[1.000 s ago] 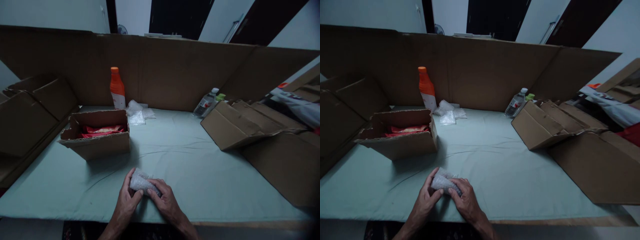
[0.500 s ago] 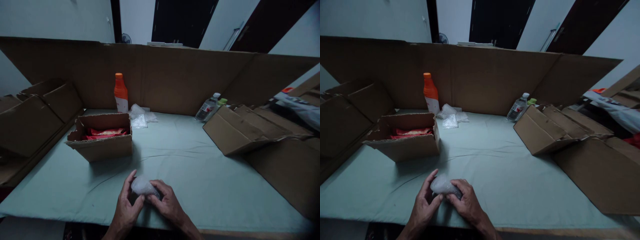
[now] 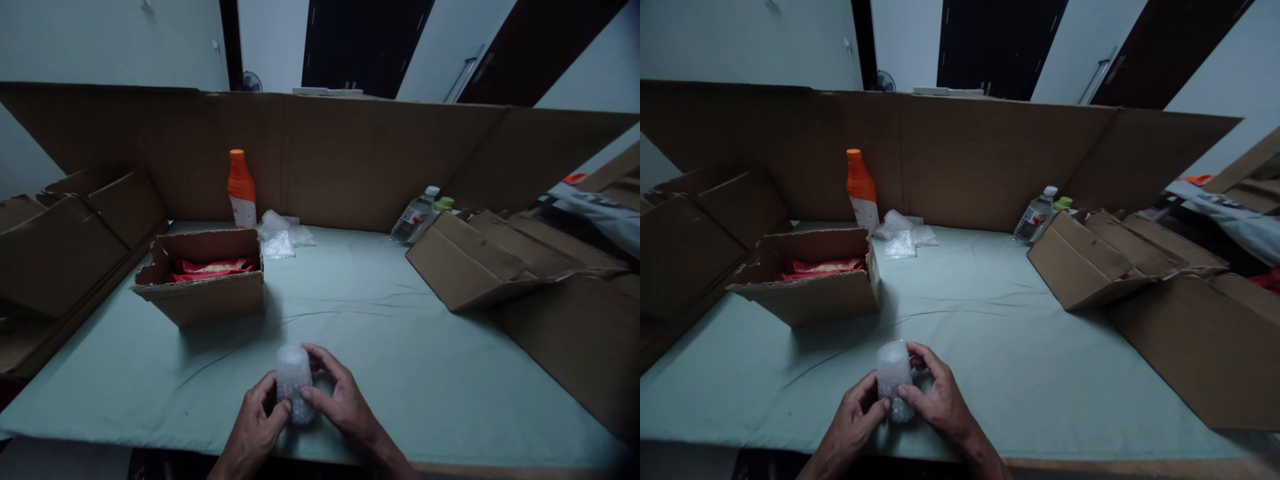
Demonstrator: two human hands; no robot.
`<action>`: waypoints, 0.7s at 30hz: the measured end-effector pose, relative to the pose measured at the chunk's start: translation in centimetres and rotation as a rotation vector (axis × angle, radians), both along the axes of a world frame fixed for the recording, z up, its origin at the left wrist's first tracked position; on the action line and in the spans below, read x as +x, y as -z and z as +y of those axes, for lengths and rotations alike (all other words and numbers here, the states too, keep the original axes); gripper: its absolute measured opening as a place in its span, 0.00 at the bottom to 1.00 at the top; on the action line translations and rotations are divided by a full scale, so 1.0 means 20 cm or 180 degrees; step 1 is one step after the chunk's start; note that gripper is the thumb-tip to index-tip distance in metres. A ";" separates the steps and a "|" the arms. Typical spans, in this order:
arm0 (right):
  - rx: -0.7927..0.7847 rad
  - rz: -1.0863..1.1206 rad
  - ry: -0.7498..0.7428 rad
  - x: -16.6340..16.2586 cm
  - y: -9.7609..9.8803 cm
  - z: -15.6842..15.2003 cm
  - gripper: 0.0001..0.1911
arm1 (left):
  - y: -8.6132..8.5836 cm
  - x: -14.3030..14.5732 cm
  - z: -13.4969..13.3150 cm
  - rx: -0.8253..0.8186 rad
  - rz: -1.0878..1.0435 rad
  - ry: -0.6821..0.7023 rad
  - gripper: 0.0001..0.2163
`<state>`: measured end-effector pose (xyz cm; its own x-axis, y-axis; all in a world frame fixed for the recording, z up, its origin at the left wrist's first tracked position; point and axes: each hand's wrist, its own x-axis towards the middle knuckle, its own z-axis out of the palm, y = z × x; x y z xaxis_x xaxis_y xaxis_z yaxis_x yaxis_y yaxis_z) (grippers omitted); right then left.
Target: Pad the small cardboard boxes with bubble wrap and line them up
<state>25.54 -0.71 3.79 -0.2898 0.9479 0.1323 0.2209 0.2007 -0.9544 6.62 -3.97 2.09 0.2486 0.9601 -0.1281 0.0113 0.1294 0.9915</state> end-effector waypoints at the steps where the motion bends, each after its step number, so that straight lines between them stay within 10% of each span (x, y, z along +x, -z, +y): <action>1: -0.0071 0.0008 -0.0043 0.01 -0.01 0.01 0.33 | 0.00 -0.01 0.00 0.0070 0.0135 0.0070 0.11; 12: -0.0060 -0.0583 -0.0355 -0.02 -0.07 0.06 0.09 | 0.03 -0.11 -0.02 0.0736 0.1047 0.0368 0.13; 21: -0.0113 -0.0808 -0.0719 -0.04 -0.08 0.09 0.13 | 0.02 -0.17 0.02 0.1063 0.1402 0.0356 0.07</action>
<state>24.73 1.17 5.42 -0.5124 0.8587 -0.0028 0.4060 0.2394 -0.8820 3.24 -3.53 1.61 0.3429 0.9372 0.0634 0.4291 -0.2163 0.8770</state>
